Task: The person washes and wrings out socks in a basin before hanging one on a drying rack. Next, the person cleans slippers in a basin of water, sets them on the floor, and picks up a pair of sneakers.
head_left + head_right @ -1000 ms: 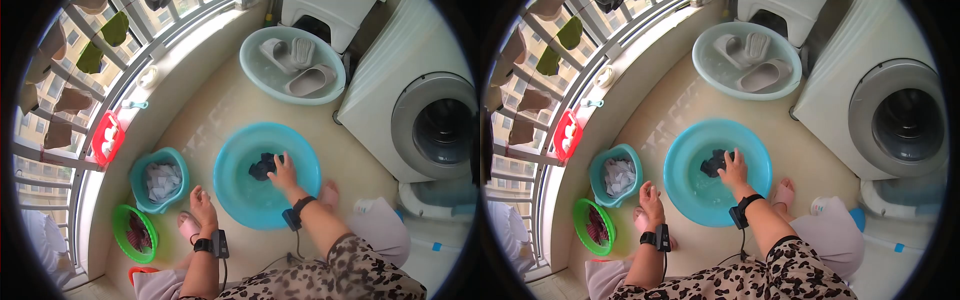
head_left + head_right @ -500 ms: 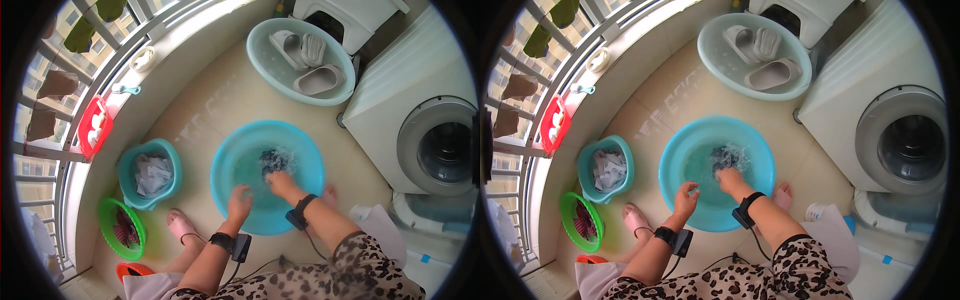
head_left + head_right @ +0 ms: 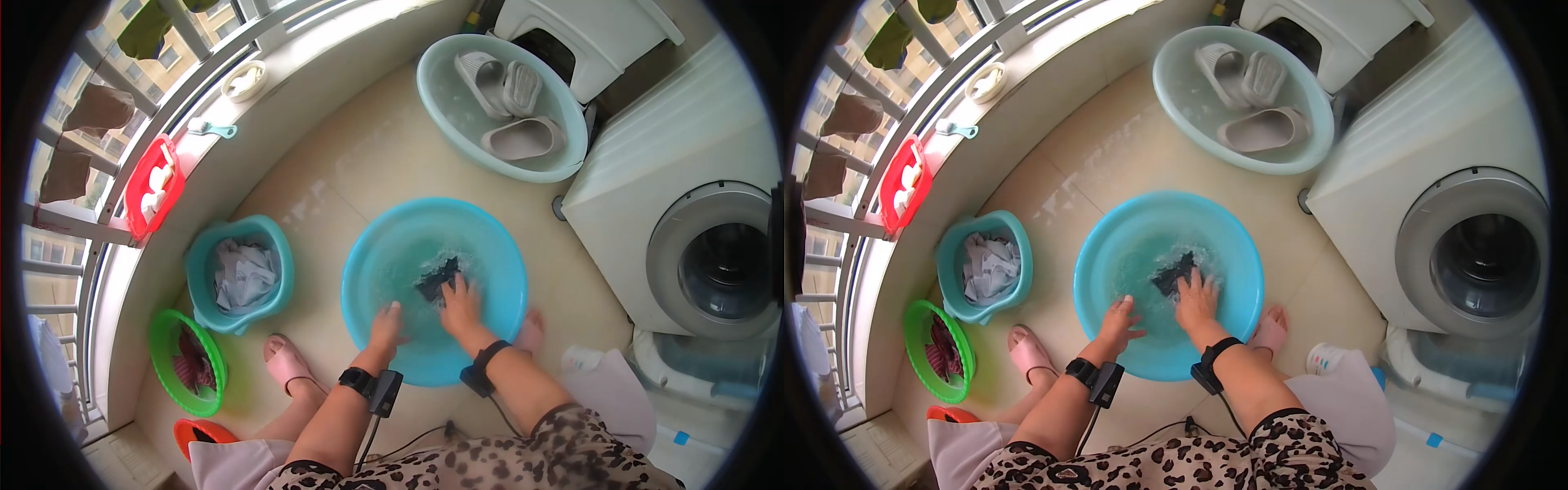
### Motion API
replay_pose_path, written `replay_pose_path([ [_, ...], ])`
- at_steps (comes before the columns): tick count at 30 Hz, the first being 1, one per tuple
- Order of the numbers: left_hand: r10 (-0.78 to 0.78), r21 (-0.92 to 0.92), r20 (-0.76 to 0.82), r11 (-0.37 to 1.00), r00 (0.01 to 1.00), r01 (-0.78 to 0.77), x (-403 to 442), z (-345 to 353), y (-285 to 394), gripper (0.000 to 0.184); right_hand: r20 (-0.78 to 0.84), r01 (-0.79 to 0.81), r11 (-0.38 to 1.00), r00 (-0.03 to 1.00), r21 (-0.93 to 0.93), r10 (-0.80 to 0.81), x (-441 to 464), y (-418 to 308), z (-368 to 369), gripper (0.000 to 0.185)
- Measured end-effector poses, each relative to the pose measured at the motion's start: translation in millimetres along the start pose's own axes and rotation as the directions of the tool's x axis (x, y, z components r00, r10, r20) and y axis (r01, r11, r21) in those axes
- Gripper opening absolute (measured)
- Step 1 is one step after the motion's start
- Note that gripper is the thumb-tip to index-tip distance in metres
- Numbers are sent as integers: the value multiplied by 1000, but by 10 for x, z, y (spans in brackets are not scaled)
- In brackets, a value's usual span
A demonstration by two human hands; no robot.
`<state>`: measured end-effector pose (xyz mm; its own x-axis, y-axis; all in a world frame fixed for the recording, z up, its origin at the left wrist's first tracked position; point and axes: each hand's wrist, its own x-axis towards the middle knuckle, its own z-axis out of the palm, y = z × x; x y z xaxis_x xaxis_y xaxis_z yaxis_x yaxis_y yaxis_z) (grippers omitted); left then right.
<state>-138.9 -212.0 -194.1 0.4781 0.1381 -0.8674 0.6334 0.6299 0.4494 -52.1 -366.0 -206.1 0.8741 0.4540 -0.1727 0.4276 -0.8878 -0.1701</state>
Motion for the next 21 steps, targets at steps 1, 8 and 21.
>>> replay_pose_path([
  [1, -3, -14, 2, 1000, 1000, 3, 7, -6, -31, 59, 161, 91, 993, 982, 70, -101, -12, -17, 4, 43],
  [8, -36, -159, 81, 986, 996, 48, 40, -14, -100, 58, 370, -198, 725, 925, 660, -83, 326, 46, -118, 35],
  [21, -33, -33, 63, 999, 997, 35, 12, -31, -80, 59, 237, -42, 989, 971, 141, 7, 8, 7, -20, 27],
])
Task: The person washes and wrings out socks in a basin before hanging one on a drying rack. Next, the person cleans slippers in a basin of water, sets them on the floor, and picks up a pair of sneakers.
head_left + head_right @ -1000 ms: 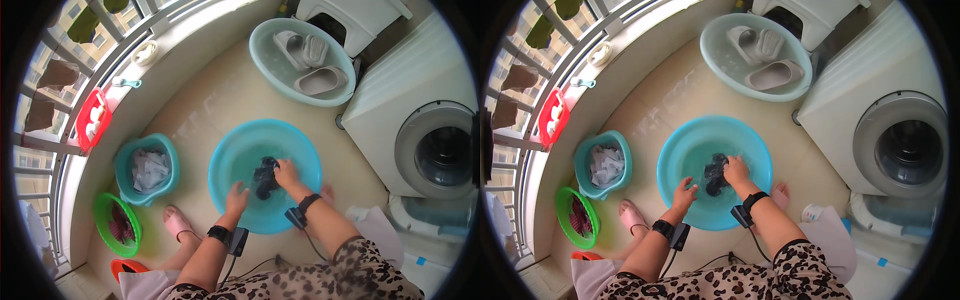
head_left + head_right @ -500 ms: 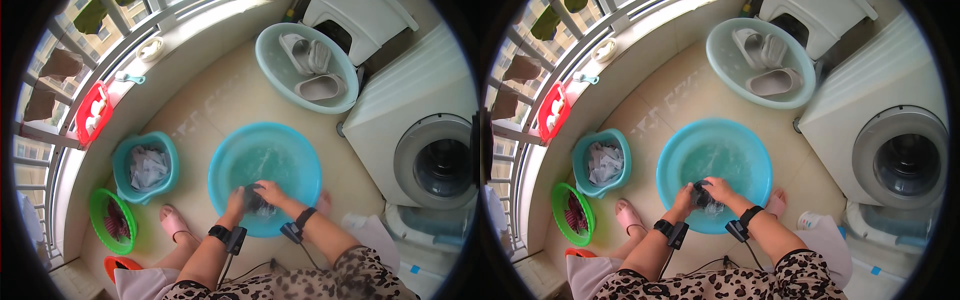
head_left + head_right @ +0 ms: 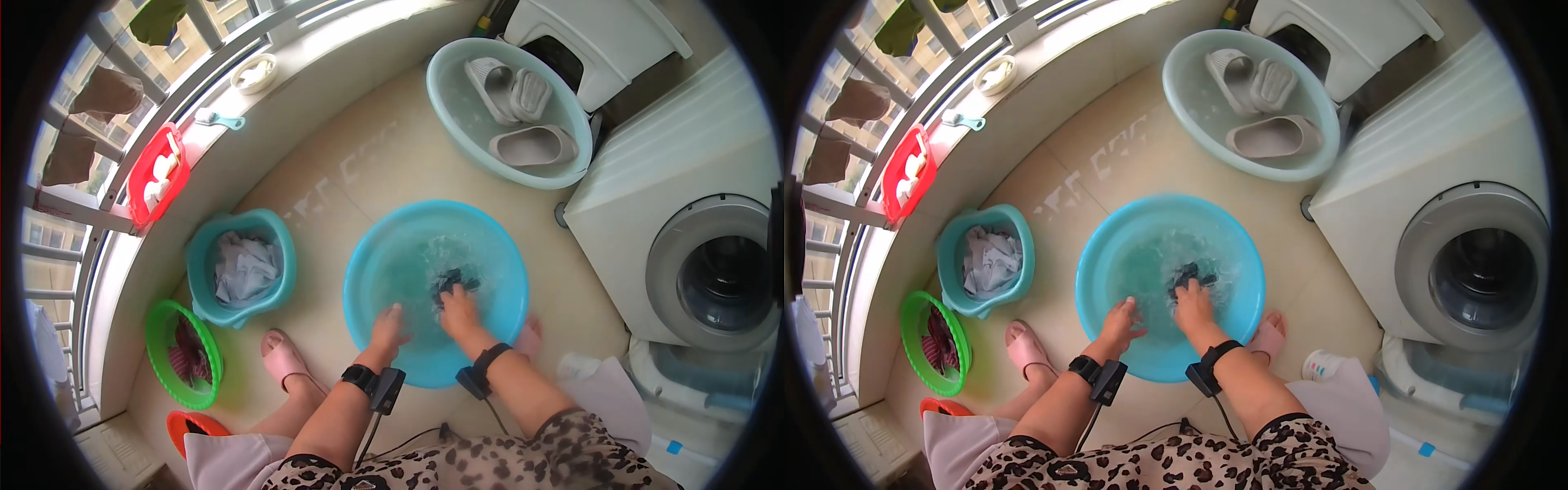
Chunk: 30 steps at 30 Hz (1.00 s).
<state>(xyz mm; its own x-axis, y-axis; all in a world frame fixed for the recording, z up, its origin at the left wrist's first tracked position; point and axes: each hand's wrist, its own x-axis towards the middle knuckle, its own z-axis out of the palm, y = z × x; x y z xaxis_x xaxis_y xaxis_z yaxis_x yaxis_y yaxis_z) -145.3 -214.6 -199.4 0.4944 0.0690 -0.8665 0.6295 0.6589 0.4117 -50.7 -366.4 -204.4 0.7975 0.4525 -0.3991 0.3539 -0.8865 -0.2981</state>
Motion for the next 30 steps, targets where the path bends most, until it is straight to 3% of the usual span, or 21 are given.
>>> replay_pose_path([
  [2, 1, 17, -36, 1000, 999, -1, -22, 68, 22, 58, 176, -55, 904, 984, 425, -24, 56, -1, 31, 27],
  [4, -2, -23, 5, 1000, 1000, 2, 33, 24, 8, 58, 320, -165, 640, 938, 751, -133, 118, -128, -113, 30],
  [5, -5, -44, 22, 999, 1000, 6, 72, -13, -20, 58, 529, -397, 565, 845, 723, -84, 125, -118, -356, 38],
  [6, 18, -40, 20, 999, 1000, -17, 119, -40, -52, 57, 510, -380, 690, 860, 616, 19, 134, -161, -568, 44],
  [7, 39, -33, 19, 999, 999, -39, 156, -59, -80, 57, 245, -271, 875, 952, 401, 183, 191, -39, -428, 45],
  [8, 58, -22, 20, 998, 998, -57, 182, -75, -116, 56, -75, -232, 965, 967, 119, 242, 224, 62, -270, 47],
  [11, 43, -8, -17, 999, 999, -43, 12, 27, -13, 54, -173, -60, 996, 982, 61, 70, 46, -8, -33, 45],
  [12, 35, -11, -17, 999, 999, -35, 32, 21, -28, 54, -58, 144, 988, 987, -59, -147, -47, -33, 10, 44],
  [14, 23, -17, -19, 1000, 1000, -23, 104, -1, -49, 54, 229, 554, 806, 829, -209, -510, -181, -97, 2, 42],
  [15, 20, -15, -4, 1000, 1000, -20, 94, -11, -49, 54, 81, 467, 816, 879, -341, -469, -162, -45, -103, 37],
  [17, 19, -16, 23, 1000, 1000, -18, 74, -33, -38, 53, -109, 107, 984, 986, -142, -123, -64, 43, -3, 34],
  [18, 15, -12, 1, 1000, 1000, -15, 66, -23, -50, 53, -169, -84, 996, 982, -19, 79, -30, 60, 13, 33],
  [19, 10, -5, -15, 1000, 1000, -10, 57, 3, -64, 53, -14, 67, 994, 998, 90, -66, -14, 87, 19, 35],
  [20, 11, -2, -29, 1000, 1000, -11, 66, 39, -57, 53, 215, -73, 941, 977, 331, 1, 1, 119, 9, 36],
  [22, 8, -9, 55, 1000, 998, -7, 125, -19, -53, 53, 637, -452, 651, 769, 610, -62, 69, -182, -448, 39],
  [23, 6, -12, 93, 1000, 996, -5, 145, -53, -52, 53, 636, -568, 480, 772, 669, 27, 151, -155, -556, 48],
  [25, 19, -24, 5, 1000, 1000, -18, 114, -26, -51, 52, 194, -339, 846, 940, 411, 282, 298, 80, -320, 53],
  [26, 20, -21, -36, 1000, 999, -21, 95, -8, -60, 52, -79, -278, 942, 952, 190, 297, 319, 163, -214, 56],
  [27, 35, -18, -38, 999, 999, -36, 92, 10, -68, 52, -215, -216, 969, 947, 121, 238, 291, 140, -185, 63],
  [30, 74, -65, -30, 995, 997, -76, 71, 35, -39, 51, 69, 57, 991, 996, -124, -49, -27, -364, -183, 63],
])
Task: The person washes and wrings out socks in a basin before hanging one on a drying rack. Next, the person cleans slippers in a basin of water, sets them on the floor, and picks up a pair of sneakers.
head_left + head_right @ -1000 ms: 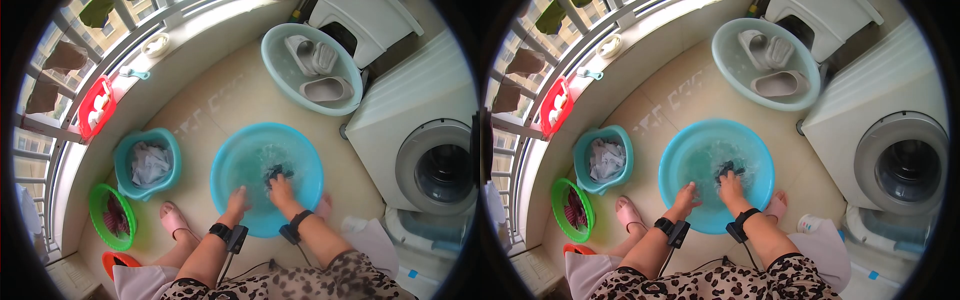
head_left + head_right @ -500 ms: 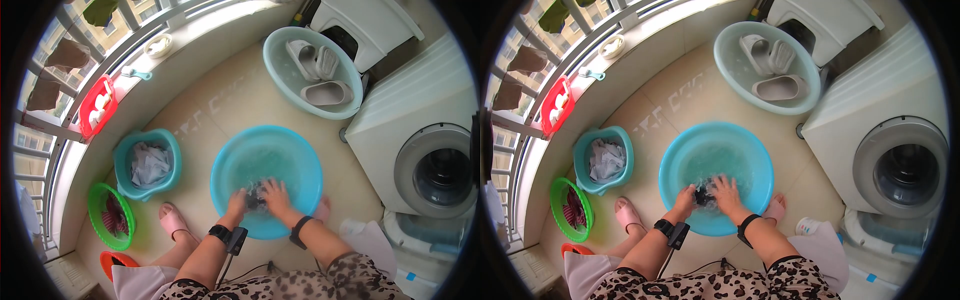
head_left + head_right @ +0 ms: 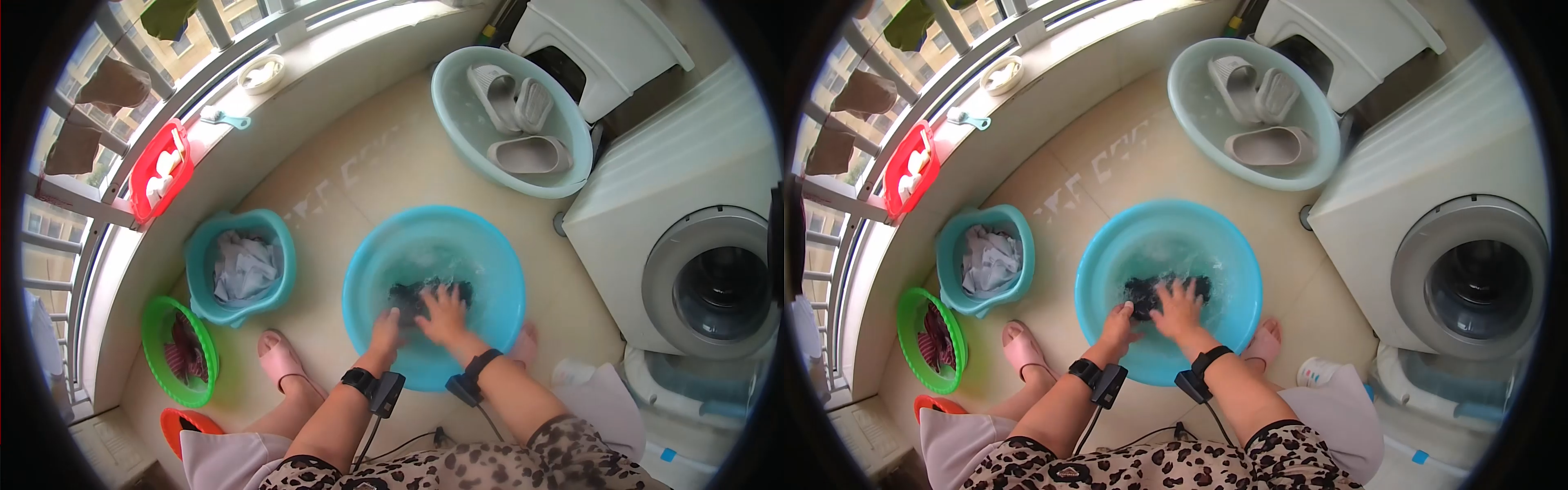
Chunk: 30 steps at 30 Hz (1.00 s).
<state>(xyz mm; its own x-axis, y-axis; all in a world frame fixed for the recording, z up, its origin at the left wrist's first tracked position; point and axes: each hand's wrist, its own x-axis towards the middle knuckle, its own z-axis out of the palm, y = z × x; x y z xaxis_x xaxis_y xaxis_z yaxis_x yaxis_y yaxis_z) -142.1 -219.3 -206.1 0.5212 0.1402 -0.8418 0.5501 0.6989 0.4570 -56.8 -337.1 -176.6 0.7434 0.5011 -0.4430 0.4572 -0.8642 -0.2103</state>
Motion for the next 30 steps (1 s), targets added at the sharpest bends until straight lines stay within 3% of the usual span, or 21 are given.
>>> replay_pose_path([
  [1, -3, -44, 15, 999, 1000, 3, -41, 11, 29, 51, 161, 293, 956, 944, -5, -288, -63, -54, -41, 58],
  [4, -13, -8, 7, 1000, 1000, 13, -34, -20, 33, 49, -261, 259, 963, 927, -73, -269, 53, 222, 139, 42],
  [5, -14, 29, -6, 999, 1000, 14, -16, -38, 29, 49, -363, 45, 989, 927, -139, -93, 91, 267, 98, 29],
  [8, -32, 57, -70, 998, 997, 36, -27, 20, 18, 46, 2, 206, 978, 978, 38, -207, 94, 249, 155, 20],
  [9, -36, 25, -36, 999, 999, 36, 0, 19, 11, 48, 42, 360, 906, 925, 221, -377, 129, 236, 163, 17],
  [10, -38, -9, -4, 999, 999, 38, 48, -18, -24, 50, 66, 150, 844, 975, 515, -214, 180, 277, 140, 17],
  [11, -42, -42, 25, 998, 999, 43, 90, -64, -61, 52, 144, -69, 661, 988, 747, -60, 260, 348, 100, 17],
  [12, -39, -31, 39, 999, 999, 40, 148, -109, -91, 54, 264, -268, 383, 962, 884, 63, 336, 413, 7, 18],
  [13, -37, -21, 52, 999, 998, 38, 189, -145, -113, 56, 304, -295, 482, 951, 825, 60, 485, 579, -36, 34],
  [15, -43, -3, 57, 999, 997, 43, 138, -129, -93, 59, -75, -160, 866, 973, 473, 220, 396, 591, -4, 44],
  [16, -48, -2, 49, 999, 998, 48, -21, -46, 21, 61, -282, -151, 964, 936, 217, 210, 316, 552, -64, 50],
  [17, -48, -2, 40, 999, 998, 48, -96, 7, 104, 62, -281, -94, 954, 943, 285, 177, 256, 503, -133, 60],
  [19, -53, 63, 16, 997, 998, 52, -55, -20, 86, 62, -83, 114, 990, 991, 83, -107, 37, 272, -129, 54],
  [21, -57, 80, 2, 995, 998, 57, -15, -49, 29, 63, 105, 438, 898, 896, -46, -432, -32, 296, 58, 40],
  [23, -51, 43, 3, 998, 999, 51, 15, -61, -14, 63, -65, 171, 985, 983, 14, -170, 61, 530, 240, 32],
  [25, -46, 53, 47, 998, 998, 44, -40, -49, 56, 66, -157, -88, 980, 981, 178, 117, 186, 527, 260, 34],
  [26, -54, 63, 74, 997, 996, 50, -102, -37, 56, 67, -5, -117, 906, 992, 406, 130, 172, 521, 293, 35],
  [28, -127, -30, 75, 991, 989, 130, -152, 49, 127, 67, 253, -228, 613, 966, 756, 47, 135, 352, 71, 37],
  [29, -157, -73, 80, 984, 984, 163, -191, 95, 176, 68, 146, -69, 729, 988, 681, -43, 19, 237, -43, 44],
  [30, -127, -173, 156, 973, 980, 153, -234, 132, 227, 68, 121, -25, 713, 989, 701, -84, -218, -56, -452, 43],
])
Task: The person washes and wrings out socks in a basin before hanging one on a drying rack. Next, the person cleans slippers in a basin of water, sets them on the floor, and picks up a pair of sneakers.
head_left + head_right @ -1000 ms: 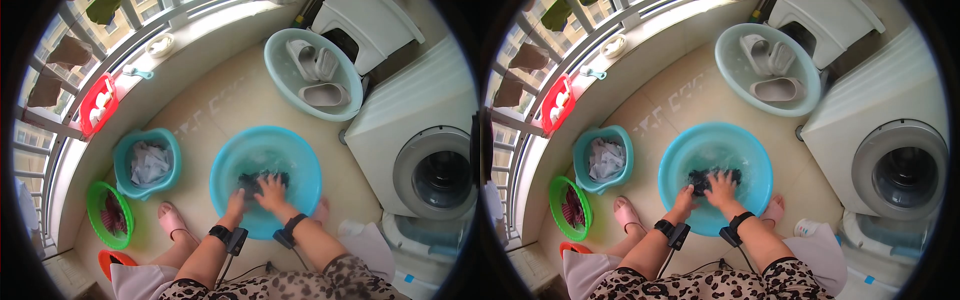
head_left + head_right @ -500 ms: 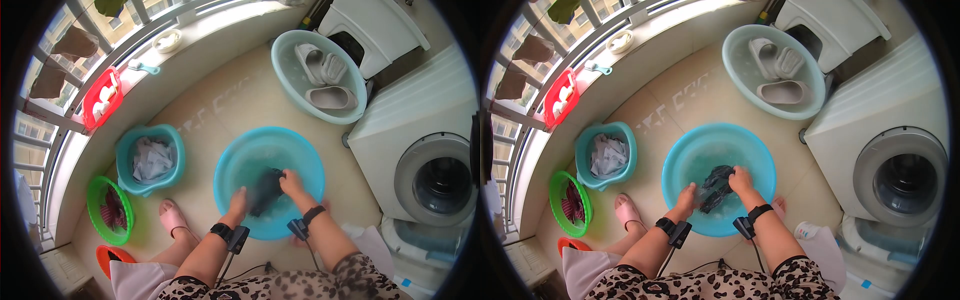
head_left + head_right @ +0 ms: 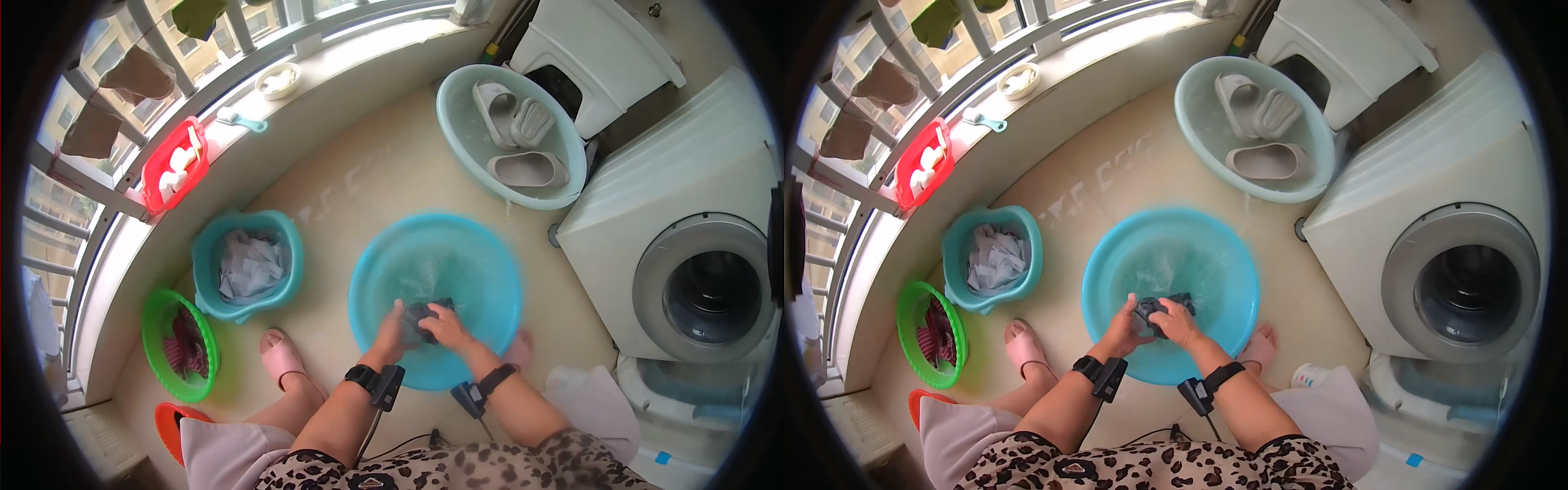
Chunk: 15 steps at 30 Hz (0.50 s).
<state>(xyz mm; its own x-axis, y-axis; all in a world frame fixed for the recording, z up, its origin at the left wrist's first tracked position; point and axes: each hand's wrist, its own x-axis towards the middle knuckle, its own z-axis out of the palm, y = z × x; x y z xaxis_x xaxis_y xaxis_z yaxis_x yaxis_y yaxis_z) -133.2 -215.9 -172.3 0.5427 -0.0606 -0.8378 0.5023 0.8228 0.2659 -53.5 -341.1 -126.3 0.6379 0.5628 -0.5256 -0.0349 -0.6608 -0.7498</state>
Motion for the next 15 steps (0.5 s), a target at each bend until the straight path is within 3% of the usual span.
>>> replay_pose_path([
  [2, 49, -191, 152, 981, 987, -20, -128, 96, 55, 69, 19, 12, 975, 1000, 223, -17, -278, -369, 94, 41],
  [5, 371, 10, 242, 923, 896, -385, -360, 429, -58, 52, -381, 88, 986, 924, 144, -27, -324, -301, 197, 40],
  [7, 561, 190, 254, 770, 788, -610, -670, 806, -114, 42, -510, 195, 885, 858, 423, 55, -61, -17, 153, 37],
  [8, 627, 119, 308, 721, 716, -683, -725, 900, -197, 43, -556, 259, 799, 824, 543, 110, -17, 60, 126, 37],
  [10, 764, 436, 310, 415, 566, -798, -896, 1029, -327, 37, -530, 458, 502, 848, 734, 1, -246, -40, 223, 38],
  [12, 814, 474, 337, 287, 472, -832, -999, 1061, -156, 30, -284, 278, 100, 958, 955, 42, -406, -166, 233, 37],
  [13, 839, 636, 260, 223, 477, -739, -1065, 1081, -61, 23, -149, 149, -107, 989, 983, 5, -428, -248, 213, 37],
  [15, 729, 413, 216, 535, 650, -737, -1003, 1028, 61, 23, -173, 189, -111, 975, 976, 141, -661, -480, 188, 40],
])
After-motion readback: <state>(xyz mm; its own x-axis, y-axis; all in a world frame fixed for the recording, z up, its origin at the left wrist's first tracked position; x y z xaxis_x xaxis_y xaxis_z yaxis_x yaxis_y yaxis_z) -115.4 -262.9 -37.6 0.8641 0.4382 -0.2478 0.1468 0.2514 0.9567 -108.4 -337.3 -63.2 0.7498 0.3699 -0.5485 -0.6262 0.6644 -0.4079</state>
